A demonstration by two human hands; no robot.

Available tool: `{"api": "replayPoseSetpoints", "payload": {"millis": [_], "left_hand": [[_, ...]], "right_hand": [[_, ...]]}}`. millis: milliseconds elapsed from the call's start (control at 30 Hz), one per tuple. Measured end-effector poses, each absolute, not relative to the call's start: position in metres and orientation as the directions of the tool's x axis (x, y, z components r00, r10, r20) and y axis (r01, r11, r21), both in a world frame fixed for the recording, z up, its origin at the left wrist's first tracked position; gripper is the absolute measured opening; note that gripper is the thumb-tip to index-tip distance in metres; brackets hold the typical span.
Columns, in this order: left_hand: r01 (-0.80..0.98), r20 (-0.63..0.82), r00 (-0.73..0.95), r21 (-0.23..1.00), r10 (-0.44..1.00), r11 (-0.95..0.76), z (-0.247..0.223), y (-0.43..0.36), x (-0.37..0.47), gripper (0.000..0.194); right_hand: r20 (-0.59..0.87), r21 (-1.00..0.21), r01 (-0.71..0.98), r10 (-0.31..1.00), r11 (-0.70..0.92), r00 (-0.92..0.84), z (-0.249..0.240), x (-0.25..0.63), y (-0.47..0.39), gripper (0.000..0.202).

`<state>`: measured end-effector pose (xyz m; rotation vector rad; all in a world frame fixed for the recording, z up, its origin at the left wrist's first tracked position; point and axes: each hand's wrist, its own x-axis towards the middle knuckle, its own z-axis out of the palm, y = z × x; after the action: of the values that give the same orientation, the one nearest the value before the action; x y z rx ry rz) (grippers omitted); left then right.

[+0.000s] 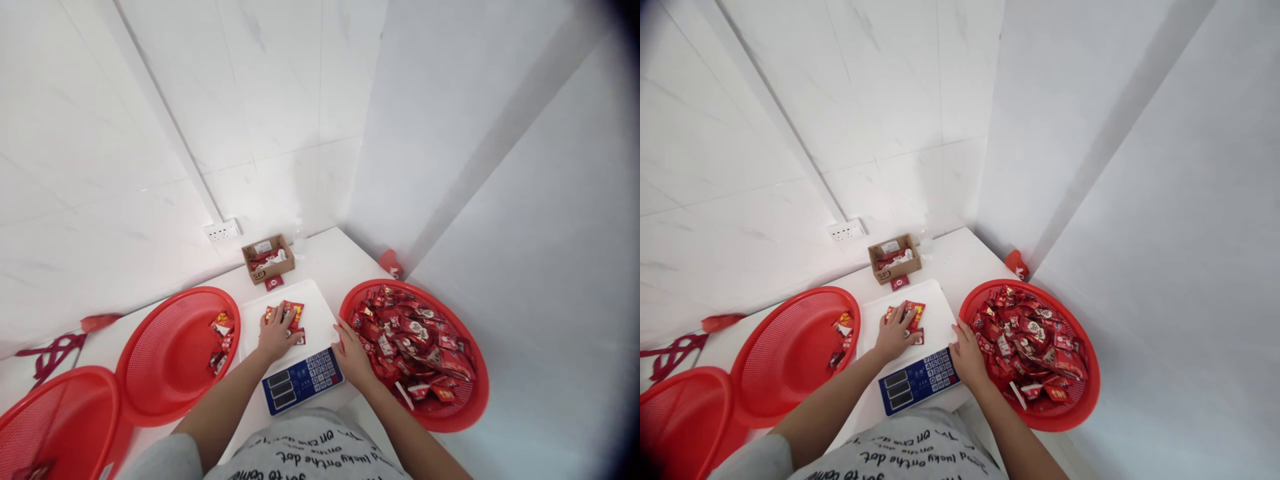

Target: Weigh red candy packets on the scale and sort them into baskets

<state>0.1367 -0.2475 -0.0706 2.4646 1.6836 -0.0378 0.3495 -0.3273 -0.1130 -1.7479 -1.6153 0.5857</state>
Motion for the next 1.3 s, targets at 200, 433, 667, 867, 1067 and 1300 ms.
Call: {"api": "replayPoseSetpoints", "payload": {"millis": [200, 433, 667, 867, 1067, 1300], "left_hand": [[0.932, -0.082, 0.359, 0.083, 0.93, -0.353, -0.069, -0.25, 0.134, 0.071], [0.933, -0.151, 0.359, 0.073, 0.921, -0.352, -0.078, -0.255, 0.139, 0.074], [0.897, -0.241, 0.441, 0.121, 0.864, -0.424, -0.069, -0.245, 0.127, 0.075], [0.922, -0.163, 0.384, 0.116, 0.909, -0.369, -0.07, -0.255, 0.134, 0.071], [0.921, -0.166, 0.389, 0.105, 0.906, -0.376, -0.075, -0.258, 0.134, 0.065], [0.922, -0.074, 0.375, 0.132, 0.924, -0.364, -0.073, -0.26, 0.127, 0.066]], "right_hand": [[0.114, -0.738, 0.675, 0.986, 0.005, 0.118, -0.113, 0.35, -0.327, 0.045], [0.125, -0.729, 0.684, 0.985, 0.009, 0.12, -0.115, 0.351, -0.327, 0.044], [0.154, -0.746, 0.665, 0.98, 0.033, 0.125, -0.116, 0.351, -0.327, 0.044], [0.136, -0.746, 0.665, 0.984, 0.024, 0.117, -0.115, 0.351, -0.327, 0.044], [0.123, -0.738, 0.674, 0.986, 0.015, 0.113, -0.113, 0.351, -0.327, 0.044], [0.126, -0.753, 0.658, 0.984, 0.013, 0.126, -0.114, 0.351, -0.326, 0.044]]}}
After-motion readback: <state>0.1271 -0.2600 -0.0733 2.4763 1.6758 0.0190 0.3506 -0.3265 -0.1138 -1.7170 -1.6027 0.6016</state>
